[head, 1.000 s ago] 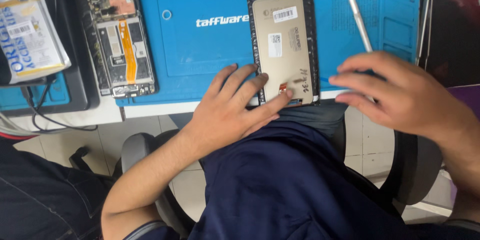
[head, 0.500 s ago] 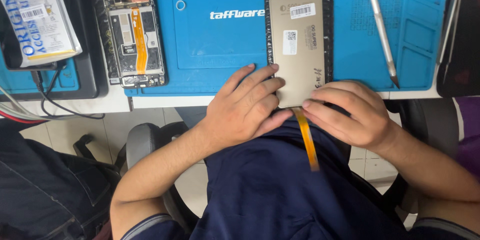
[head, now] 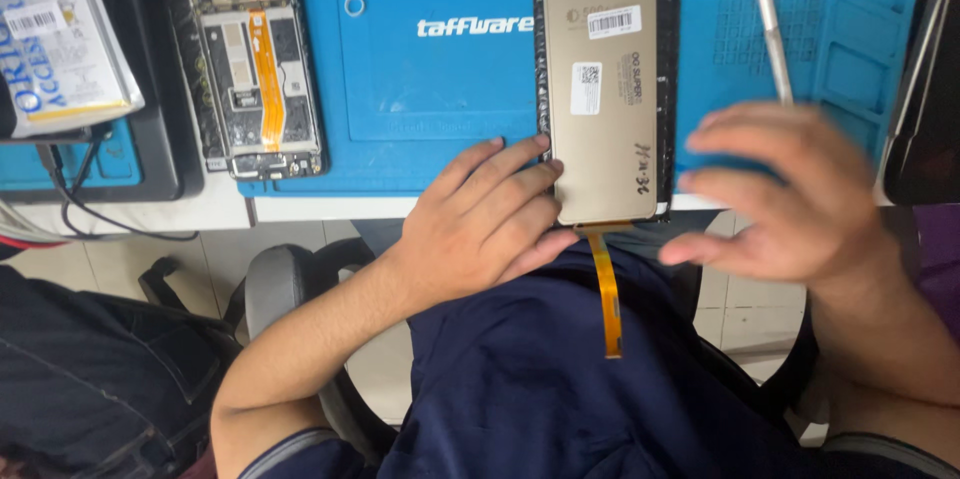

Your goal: The person pries the screen assembly off a disassembled smartphone using a metal pry bar, working the tool around the edge of the display. They then lift the frame, peel adhesive, and continue prying the midframe apart on the repair mat.

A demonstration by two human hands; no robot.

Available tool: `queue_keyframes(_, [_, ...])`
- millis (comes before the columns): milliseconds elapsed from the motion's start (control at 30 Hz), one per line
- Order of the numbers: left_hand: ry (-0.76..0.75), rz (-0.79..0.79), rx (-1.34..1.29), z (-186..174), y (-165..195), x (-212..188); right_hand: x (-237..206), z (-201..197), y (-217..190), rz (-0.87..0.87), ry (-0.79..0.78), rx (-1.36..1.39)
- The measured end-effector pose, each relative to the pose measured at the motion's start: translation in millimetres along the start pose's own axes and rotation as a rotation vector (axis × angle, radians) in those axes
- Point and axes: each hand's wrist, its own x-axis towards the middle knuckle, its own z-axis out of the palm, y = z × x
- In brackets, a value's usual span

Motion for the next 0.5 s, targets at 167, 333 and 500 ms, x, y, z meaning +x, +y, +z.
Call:
queue_keyframes(167, [0.039, 0.189, 0.102, 1.4, -7.0, -4.5, -13.2, 17.0, -6.8, -0.150, -0.016, 0.119])
queue_keyframes(333, [-0.004, 0.122, 0.156, 8.3, -1.5, -1.6, -8.4, 25.4, -11.6, -0.118, -0.007, 0.063])
queue_keyframes(500, [-0.108, -0.001, 0.070, -2.9, 1.9, 4.2, -8.9, 28.8, -10.3, -0.102, 0.006, 0.106])
